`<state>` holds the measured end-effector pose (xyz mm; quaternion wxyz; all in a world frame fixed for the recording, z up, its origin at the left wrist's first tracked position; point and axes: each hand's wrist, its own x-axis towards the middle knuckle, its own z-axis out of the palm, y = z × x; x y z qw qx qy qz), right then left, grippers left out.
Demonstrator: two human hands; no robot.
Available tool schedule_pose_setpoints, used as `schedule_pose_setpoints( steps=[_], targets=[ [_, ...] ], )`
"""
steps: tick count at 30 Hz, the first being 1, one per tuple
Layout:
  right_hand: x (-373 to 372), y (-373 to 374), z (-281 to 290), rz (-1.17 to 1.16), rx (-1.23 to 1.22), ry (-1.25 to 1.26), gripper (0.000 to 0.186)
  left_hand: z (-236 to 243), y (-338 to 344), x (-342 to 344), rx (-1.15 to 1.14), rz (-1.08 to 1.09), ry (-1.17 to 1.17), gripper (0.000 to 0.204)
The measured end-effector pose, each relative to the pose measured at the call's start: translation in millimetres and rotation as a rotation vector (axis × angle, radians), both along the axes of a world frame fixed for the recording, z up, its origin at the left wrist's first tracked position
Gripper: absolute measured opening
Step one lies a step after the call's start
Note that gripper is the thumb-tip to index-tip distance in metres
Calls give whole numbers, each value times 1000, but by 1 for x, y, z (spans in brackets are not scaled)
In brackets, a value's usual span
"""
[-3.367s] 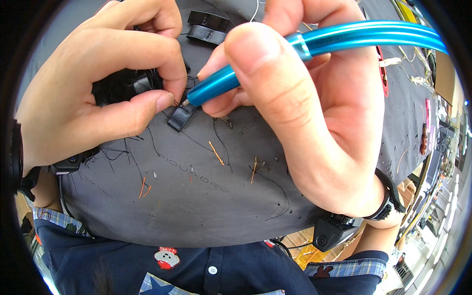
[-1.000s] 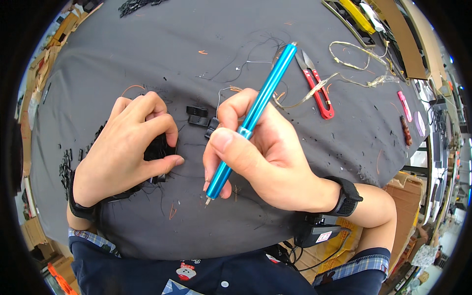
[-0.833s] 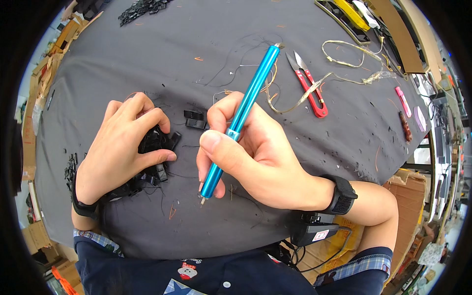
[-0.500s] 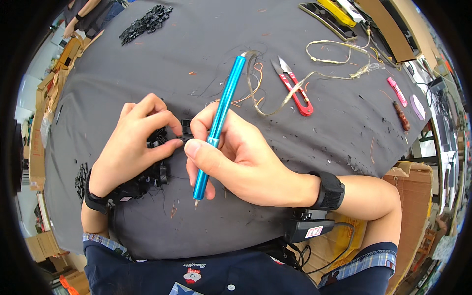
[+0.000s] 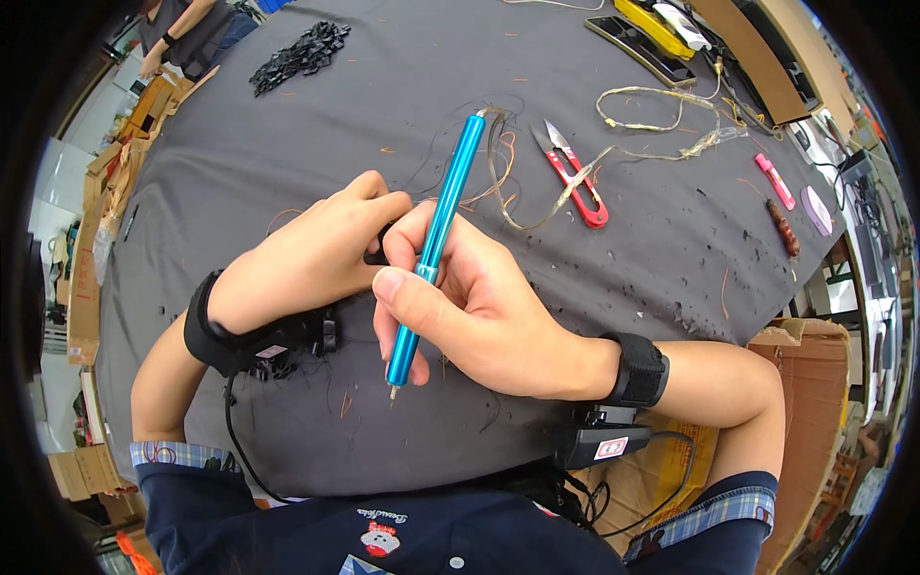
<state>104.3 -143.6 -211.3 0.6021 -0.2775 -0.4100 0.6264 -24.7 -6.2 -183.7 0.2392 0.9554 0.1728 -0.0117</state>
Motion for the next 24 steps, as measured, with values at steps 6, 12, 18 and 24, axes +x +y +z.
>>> schedule_pose_setpoints(
  steps=[6, 12, 18, 24],
  targets=[
    [2, -1, -1, 9, 7, -16, 16, 7, 7, 13, -76, -25, 137, 24],
    [2, 2, 0, -19, 34, -127, 17, -3, 17, 11, -31, -105, 55, 22],
    [-1, 0, 2, -15, 24, -130, 17, 4, 14, 1, -90, -77, 29, 19],
    [1, 0, -2, -14, 12, -63, 15, 26, 19, -9, -78, -74, 107, 11]
  ],
)
